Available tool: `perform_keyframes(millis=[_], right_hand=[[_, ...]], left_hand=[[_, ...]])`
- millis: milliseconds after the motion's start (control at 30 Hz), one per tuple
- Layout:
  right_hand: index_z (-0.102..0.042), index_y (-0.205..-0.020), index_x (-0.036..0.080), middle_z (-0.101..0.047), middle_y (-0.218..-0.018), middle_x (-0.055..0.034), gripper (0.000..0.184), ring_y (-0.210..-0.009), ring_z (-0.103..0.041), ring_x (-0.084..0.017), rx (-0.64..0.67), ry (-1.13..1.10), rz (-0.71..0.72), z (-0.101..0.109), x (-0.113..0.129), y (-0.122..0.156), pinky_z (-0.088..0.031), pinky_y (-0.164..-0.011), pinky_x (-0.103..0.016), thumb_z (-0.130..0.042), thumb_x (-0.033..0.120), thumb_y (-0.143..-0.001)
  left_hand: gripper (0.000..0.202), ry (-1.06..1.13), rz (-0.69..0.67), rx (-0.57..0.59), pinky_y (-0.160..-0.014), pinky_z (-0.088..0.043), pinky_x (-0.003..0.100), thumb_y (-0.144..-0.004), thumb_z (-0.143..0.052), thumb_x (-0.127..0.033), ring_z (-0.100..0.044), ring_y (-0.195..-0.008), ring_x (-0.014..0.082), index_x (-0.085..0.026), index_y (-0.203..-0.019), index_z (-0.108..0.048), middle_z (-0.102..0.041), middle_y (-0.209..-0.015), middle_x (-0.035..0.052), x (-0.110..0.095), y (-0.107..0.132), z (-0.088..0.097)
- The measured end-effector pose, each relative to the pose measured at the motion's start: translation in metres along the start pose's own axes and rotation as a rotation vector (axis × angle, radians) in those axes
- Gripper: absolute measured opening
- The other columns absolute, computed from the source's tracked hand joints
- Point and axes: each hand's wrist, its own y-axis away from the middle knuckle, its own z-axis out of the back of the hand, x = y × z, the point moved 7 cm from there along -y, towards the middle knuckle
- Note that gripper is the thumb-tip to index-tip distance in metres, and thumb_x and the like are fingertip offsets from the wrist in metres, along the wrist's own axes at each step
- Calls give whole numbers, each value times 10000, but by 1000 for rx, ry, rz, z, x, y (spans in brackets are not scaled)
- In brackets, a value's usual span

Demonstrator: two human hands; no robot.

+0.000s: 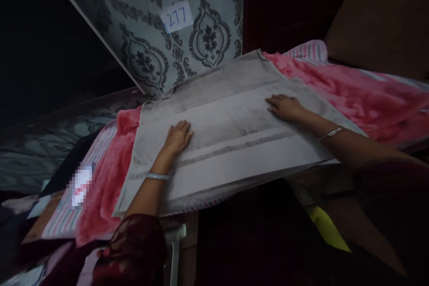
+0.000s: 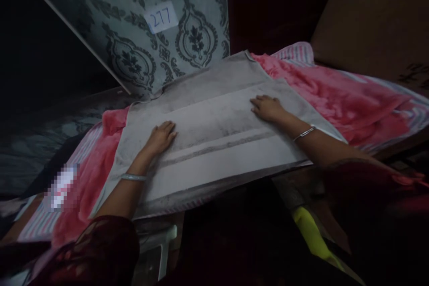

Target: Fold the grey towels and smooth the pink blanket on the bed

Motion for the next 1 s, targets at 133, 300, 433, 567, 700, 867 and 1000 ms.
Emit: perform_keyframes(millis=[133, 300, 433, 567, 700, 867, 1000], right_hand=[[-463, -1515, 218, -389, -1590, -134, 569, -1451, -347, -369, -21, -20, 36, -2, 11, -24, -378, -1090, -640, -423, 417, -983], [-411, -1551, 204, -353, -1613, -117, 602, -1472, -323, -350, -24, -35, 74, -2, 16, -57, -356, -1131, -601, -388, 411, -986], [-470, -1506, 170, -418, -1575, -127, 548, -1445, -362, -332, -44, -17, 102, 1, 22, -81, -346, -1134, -570, -371, 348, -998], [-622, -1355, 144, -624, -1357, -154, 474, -1277, -524, -312, -121, -12, 164, 3, 26, -96, -391, -1079, -493, -373, 355, -1011], [-718, -1191, 145, -697, -1180, -161, 410, -1125, -605, -309, -168, -21, 164, 5, 26, -101, -431, -1013, -459, -422, 354, -999], [-717, -1150, 100, -703, -1131, -174, 366, -1067, -628, -288, -175, -65, 125, 20, 26, -106, -452, -959, -426, -442, 278, -989], [-709, -1149, 133, -696, -1151, -140, 348, -1060, -622, -263, -142, -60, 98, 15, 22, -121, -450, -935, -395, -441, 275, -978]], left_hand=[[511, 58, -42, -6, -1234, -229, 496, -1023, -371, -325, -315, -1508, 250, -150, -1498, -443, -383, -1615, 144, -26, -48, 4], [460, 68, -35, -78, -1183, -320, 491, -1014, -377, -281, -450, -1414, 266, -146, -1432, -515, -499, -1526, 166, -37, -96, 11], [430, 69, -60, -89, -1117, -391, 411, -1022, -373, -302, -557, -1273, 250, -137, -1360, -581, -628, -1365, 160, -52, -126, 8], [420, 68, -129, -141, -1050, -426, 402, -1021, -385, -349, -569, -1193, 271, -116, -1243, -655, -665, -1227, 176, -71, -147, 3], [355, 100, -177, -213, -997, -438, 412, -1001, -426, -345, -576, -1124, 285, -138, -1088, -700, -673, -1129, 168, -81, -157, -1], [303, 178, -102, -230, -928, -435, 354, -1002, -398, -292, -594, -1050, 249, -190, -1005, -683, -679, -1093, 118, -75, -167, 4], [271, 198, -64, -218, -905, -427, 343, -996, -408, -288, -593, -1050, 243, -201, -1004, -664, -668, -1127, 110, -70, -177, 5]])
